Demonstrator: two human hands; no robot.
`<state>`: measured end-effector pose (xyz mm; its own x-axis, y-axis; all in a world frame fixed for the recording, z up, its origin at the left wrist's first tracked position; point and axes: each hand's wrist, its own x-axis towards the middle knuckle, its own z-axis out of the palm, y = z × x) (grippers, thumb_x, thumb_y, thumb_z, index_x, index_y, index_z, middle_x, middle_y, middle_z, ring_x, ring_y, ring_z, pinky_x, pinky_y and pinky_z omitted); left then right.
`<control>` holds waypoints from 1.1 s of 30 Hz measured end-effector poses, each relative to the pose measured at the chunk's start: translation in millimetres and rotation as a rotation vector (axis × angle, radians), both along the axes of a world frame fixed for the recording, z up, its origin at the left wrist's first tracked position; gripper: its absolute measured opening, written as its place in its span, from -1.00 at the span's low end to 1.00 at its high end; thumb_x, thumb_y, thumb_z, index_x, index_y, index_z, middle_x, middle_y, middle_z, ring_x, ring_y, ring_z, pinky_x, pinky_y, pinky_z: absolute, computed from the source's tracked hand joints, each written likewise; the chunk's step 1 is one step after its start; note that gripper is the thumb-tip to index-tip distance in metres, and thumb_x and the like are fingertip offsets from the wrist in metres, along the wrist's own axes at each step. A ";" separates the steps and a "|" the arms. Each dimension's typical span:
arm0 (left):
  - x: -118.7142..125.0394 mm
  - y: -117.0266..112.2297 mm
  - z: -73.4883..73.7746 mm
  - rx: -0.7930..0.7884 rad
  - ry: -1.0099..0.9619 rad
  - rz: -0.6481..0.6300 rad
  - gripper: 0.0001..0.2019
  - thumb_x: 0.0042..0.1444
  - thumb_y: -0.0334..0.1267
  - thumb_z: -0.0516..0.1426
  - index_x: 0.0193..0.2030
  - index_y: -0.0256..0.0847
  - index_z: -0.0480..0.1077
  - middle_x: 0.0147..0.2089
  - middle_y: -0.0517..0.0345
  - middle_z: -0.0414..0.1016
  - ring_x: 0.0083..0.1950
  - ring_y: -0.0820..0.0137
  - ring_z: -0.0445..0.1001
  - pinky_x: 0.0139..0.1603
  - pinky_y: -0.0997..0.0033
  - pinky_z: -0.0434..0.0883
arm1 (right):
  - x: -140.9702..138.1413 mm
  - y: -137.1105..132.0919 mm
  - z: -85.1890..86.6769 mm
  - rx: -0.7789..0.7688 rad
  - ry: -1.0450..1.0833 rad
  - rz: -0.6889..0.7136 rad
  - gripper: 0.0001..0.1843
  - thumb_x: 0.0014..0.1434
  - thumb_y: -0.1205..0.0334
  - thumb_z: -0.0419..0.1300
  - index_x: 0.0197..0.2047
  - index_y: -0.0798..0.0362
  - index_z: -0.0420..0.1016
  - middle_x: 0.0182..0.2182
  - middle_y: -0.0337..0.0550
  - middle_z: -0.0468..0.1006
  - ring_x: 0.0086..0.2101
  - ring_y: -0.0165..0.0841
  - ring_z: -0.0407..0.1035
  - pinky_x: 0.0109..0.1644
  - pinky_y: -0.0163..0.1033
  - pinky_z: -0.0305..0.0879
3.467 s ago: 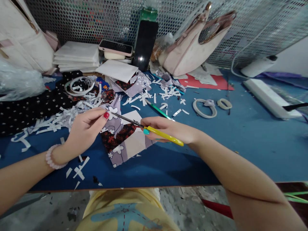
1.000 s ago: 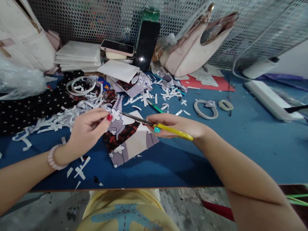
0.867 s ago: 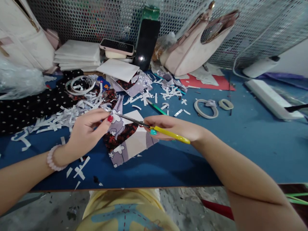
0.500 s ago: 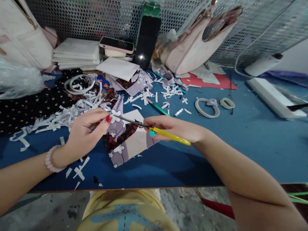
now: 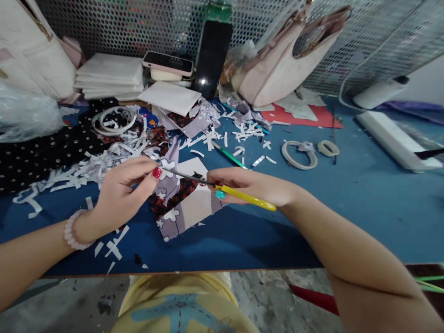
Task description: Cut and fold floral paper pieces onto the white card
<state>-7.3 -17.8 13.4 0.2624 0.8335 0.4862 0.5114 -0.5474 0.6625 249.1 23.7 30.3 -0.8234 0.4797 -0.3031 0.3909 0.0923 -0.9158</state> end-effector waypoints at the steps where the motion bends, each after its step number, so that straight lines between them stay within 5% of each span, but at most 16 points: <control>1: -0.2 0.0 -0.3 0.001 -0.002 0.002 -0.76 0.17 -0.45 0.04 -0.52 -0.19 0.24 -0.52 0.28 0.28 -0.45 0.53 0.29 -0.46 0.54 0.25 | 0.3 0.1 -0.3 0.004 -0.005 -0.001 -0.46 0.14 -0.32 0.12 -0.37 0.04 0.15 -0.49 -0.38 0.08 -0.48 -0.52 -0.06 -0.45 -0.33 -0.07; 33: 2.6 2.4 1.4 0.034 -0.029 -0.025 -0.72 0.18 -0.45 0.05 -0.55 -0.19 0.19 -0.57 0.31 0.20 -0.49 0.56 0.23 -0.50 0.56 0.21 | -0.3 0.3 -0.1 -0.035 0.019 0.009 -0.48 0.18 -0.28 0.11 -0.35 0.04 0.16 -0.48 -0.37 0.09 -0.49 -0.53 -0.07 -0.46 -0.34 -0.08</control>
